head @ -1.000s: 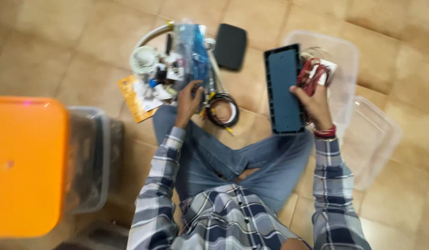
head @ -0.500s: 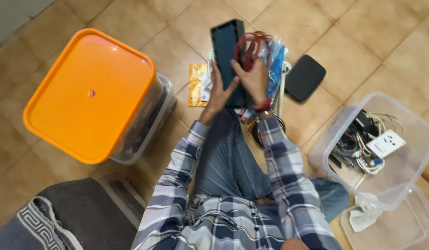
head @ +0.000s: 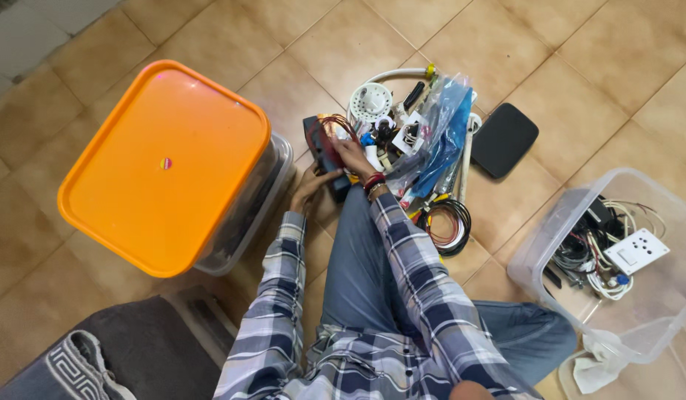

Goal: The person organizes various household and electrical items, including a shower head, remote control, and power strips, by sorting them and placing them into a plastic storage container while sitting on a tiled floor.

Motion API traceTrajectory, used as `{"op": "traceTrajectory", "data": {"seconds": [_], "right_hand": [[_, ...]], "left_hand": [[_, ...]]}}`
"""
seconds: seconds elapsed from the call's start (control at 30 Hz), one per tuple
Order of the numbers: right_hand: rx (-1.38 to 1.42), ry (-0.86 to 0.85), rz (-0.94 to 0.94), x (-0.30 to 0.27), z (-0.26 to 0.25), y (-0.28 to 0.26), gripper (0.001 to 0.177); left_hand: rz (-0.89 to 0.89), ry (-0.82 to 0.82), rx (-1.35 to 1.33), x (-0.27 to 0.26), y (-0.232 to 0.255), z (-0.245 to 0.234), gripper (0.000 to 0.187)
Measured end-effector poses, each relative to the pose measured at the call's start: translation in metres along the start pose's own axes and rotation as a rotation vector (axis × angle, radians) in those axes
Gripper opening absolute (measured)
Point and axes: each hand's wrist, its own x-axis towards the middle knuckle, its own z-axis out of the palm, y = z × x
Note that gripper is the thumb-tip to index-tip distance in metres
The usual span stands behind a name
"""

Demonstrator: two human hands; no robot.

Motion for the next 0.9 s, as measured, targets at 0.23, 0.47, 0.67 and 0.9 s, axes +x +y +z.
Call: {"op": "traceTrajectory", "data": {"seconds": [0.23,0.47,0.67,0.9], "right_hand": [[-0.152,-0.076,-0.157,-0.008,0.008,-0.004,0.051],[-0.199,0.153,-0.287,-0.114,-0.086,-0.054,0.042],[0.096,0.248,-0.252,-0.332,-0.16,-0.087,0.037],[-0.036,0.863,-0.034,-0.514,-0.278,-0.019,0.033]], "left_hand": [[0.106,0.246,0.032,-0.011,-0.031,0.023,0.073],[0.345,0.395,0.63,-0.014,-0.044,0.052,0.065],[0.345,0.33,0.742,-0.079,0.014,0.115,0.038],[0.351,0.367,0.866,-0.123,0.118,0.172,0.02]]}}
